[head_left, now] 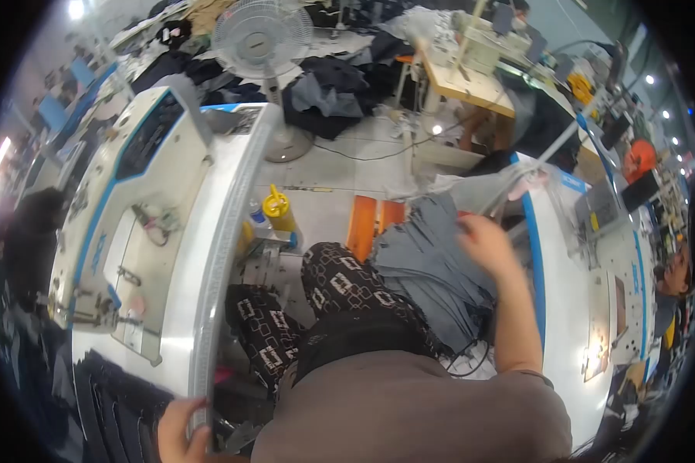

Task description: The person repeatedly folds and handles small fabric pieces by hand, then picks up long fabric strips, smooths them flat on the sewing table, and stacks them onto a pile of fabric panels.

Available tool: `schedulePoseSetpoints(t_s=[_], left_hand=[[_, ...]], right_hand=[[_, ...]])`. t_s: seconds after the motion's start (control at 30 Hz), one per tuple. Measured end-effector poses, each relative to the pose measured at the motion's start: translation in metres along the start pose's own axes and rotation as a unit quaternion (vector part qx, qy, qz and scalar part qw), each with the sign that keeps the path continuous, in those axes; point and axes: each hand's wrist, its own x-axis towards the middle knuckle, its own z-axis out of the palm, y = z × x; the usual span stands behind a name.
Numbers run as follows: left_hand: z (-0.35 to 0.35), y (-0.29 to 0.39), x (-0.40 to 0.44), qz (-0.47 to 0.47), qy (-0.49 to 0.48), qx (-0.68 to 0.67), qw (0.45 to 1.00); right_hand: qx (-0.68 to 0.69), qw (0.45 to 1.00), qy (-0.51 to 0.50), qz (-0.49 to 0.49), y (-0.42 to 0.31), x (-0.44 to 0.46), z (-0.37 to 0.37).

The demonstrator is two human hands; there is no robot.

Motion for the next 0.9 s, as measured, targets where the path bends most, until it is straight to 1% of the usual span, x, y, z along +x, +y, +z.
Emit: schedulePoseSetpoints(t_s=[0.03,0.07,0.1,0.13,0.17,0.2,0.23,0.27,0.3,0.33,0.37,0.4,0.43,0.47,0.5,0.57,0.6,0.67,0.7,0.77,0.83,0.9], left_hand=[[0.018,0.065,0.003,0.227,0.085,0.088,0.966],[0.027,0.077,0.009,0.238,0.078,0.088,0.964],[0.037,0.090,0.017,0.257,0.098,0.087,0.958],[0.043,0.099,0.028,0.280,0.113,0.082,0.950],[0.047,0.102,0.037,0.303,0.103,0.076,0.944],[0.048,0.094,0.044,0.330,0.061,0.112,0.935],[0.049,0.084,0.052,0.354,0.022,0.151,0.923],[0.050,0.071,0.062,0.371,0.020,0.148,0.917],[0.048,0.051,0.071,0.271,-0.061,0.135,0.951],[0.042,0.020,0.081,0.163,-0.141,0.122,0.969],[0.034,-0.018,0.103,0.168,-0.141,0.126,0.967],[0.028,-0.079,0.130,0.265,-0.285,-0.037,0.921],[0.025,-0.134,0.157,0.344,-0.410,-0.198,0.821],[0.017,-0.191,0.172,0.347,-0.404,-0.196,0.823],[0.014,-0.209,0.180,0.301,-0.428,-0.261,0.811],[0.015,-0.246,0.192,0.205,-0.468,-0.389,0.766],[0.019,-0.241,0.196,0.155,-0.485,-0.449,0.734],[0.026,-0.230,0.202,0.052,-0.510,-0.560,0.650],[0.030,-0.219,0.203,-0.002,-0.517,-0.610,0.600],[0.036,-0.196,0.201,-0.108,-0.519,-0.695,0.486],[0.042,-0.175,0.194,-0.208,-0.502,-0.761,0.354],[0.045,-0.166,0.162,-0.300,-0.452,-0.815,0.203]], right_hand=[[0.001,0.999,-0.043,-0.010,0.005,0.003,0.025],[0.038,0.997,-0.063,-0.014,0.001,0.002,0.051],[0.029,0.994,-0.070,-0.082,0.011,0.007,0.091],[-0.031,0.985,-0.127,-0.115,0.001,0.010,0.108],[-0.053,0.982,-0.113,-0.143,0.002,0.010,0.136],[-0.045,0.980,-0.122,-0.153,-0.001,0.012,0.153],[-0.057,0.978,-0.108,-0.172,-0.001,0.016,0.164],[-0.032,0.978,-0.111,-0.175,0.002,0.020,0.174],[-0.014,0.977,-0.112,-0.184,0.004,0.023,0.181],[-0.010,0.972,-0.128,-0.199,0.013,0.025,0.190],[-0.004,0.965,-0.147,-0.215,0.019,0.024,0.200],[-0.002,0.966,-0.143,-0.215,0.022,0.019,0.204],[0.007,0.968,-0.108,-0.228,0.025,0.015,0.206],[0.015,0.967,-0.074,-0.243,0.027,0.014,0.208],[0.015,0.966,-0.071,-0.250,0.028,0.014,0.210],[0.093,0.970,-0.087,-0.206,0.029,0.015,0.211],[0.092,0.969,-0.086,-0.212,0.029,0.016,0.210],[0.126,0.966,-0.085,-0.209,0.029,0.014,0.204],[0.126,0.965,-0.085,-0.213,0.029,0.014,0.201],[0.020,0.968,-0.089,-0.235,0.028,0.011,0.197],[0.026,0.968,-0.089,-0.231,0.028,0.013,0.193],[0.035,0.968,-0.087,-0.234,0.025,0.014,0.189]])
